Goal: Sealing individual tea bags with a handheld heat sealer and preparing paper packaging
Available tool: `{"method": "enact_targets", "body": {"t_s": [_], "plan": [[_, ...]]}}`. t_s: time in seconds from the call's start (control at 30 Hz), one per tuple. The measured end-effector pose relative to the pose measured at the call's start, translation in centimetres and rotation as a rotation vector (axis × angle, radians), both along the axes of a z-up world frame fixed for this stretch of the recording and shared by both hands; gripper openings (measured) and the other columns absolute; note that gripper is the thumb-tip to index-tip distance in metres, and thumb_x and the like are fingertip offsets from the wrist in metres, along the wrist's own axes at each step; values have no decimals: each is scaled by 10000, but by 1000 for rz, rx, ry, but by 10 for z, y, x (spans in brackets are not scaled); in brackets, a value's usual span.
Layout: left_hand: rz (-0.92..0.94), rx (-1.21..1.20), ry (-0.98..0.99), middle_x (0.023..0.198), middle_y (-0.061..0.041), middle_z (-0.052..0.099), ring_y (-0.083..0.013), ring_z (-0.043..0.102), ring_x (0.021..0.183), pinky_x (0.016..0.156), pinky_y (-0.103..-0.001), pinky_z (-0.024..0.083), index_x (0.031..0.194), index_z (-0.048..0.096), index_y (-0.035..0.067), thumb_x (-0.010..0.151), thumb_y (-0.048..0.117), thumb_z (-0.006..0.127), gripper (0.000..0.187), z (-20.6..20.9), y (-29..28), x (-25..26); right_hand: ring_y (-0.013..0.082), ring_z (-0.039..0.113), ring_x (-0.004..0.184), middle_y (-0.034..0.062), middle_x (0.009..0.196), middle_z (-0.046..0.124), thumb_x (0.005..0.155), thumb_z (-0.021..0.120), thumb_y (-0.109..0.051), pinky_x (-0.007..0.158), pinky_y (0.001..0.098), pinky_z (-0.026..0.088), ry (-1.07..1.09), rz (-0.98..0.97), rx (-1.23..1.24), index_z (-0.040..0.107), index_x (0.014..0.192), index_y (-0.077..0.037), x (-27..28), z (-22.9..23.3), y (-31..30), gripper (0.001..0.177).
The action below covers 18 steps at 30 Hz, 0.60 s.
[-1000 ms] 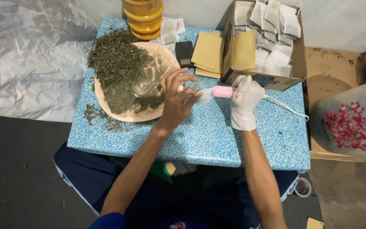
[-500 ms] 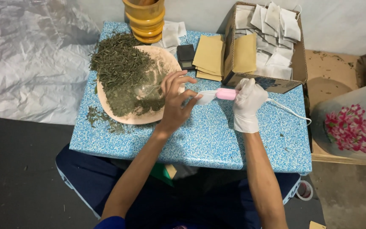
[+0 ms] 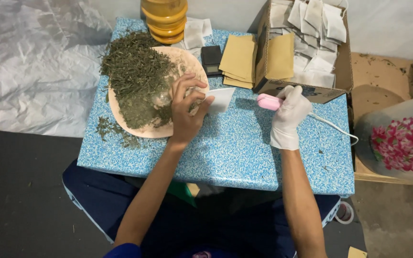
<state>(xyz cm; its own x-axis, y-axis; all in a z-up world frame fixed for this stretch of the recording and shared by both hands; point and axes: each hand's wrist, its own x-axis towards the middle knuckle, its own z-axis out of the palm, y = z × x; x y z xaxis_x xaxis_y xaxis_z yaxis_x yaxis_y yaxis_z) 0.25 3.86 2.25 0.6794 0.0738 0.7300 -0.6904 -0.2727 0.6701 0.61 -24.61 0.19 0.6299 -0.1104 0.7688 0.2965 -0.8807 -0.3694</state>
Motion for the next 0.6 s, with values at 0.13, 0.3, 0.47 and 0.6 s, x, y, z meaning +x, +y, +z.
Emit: {"method": "enact_targets", "body": {"t_s": [0.13, 0.3, 0.47, 0.6], "plan": [[-2, 17, 18, 1132, -37, 665, -333, 557, 1342, 1180, -535, 311, 833, 667, 102, 1008, 265, 800, 273, -9, -1, 3, 277, 633, 579, 0, 583, 610, 1129, 495, -296, 679, 337, 518, -19, 22, 31, 552, 786, -169, 7, -12, -4, 370], [-48, 27, 63, 1140, -60, 679, -329, 533, 1360, 1212, -543, 279, 809, 687, 120, 1016, 381, 770, 344, -30, -8, 11, 334, 621, 599, 55, 614, 614, 1130, 448, -231, 656, 424, 511, -58, 93, 31, 582, 814, -153, -3, 4, 19, 352], [-82, 78, 79, 1134, -57, 676, -335, 528, 1353, 1210, -552, 279, 820, 681, 133, 1019, 416, 745, 352, -22, -25, -2, 306, 628, 629, 23, 669, 624, 1163, 397, -267, 662, 401, 517, -76, 128, 0, 595, 828, -171, 6, -13, 13, 400], [-131, 138, 64, 1177, -9, 668, -291, 507, 1378, 1229, -524, 274, 866, 707, 152, 985, 315, 794, 219, -32, -38, -4, 204, 624, 621, -35, 682, 640, 1190, 247, -330, 680, 339, 535, -58, 146, -12, 585, 805, -201, 16, -42, 8, 528]]}}
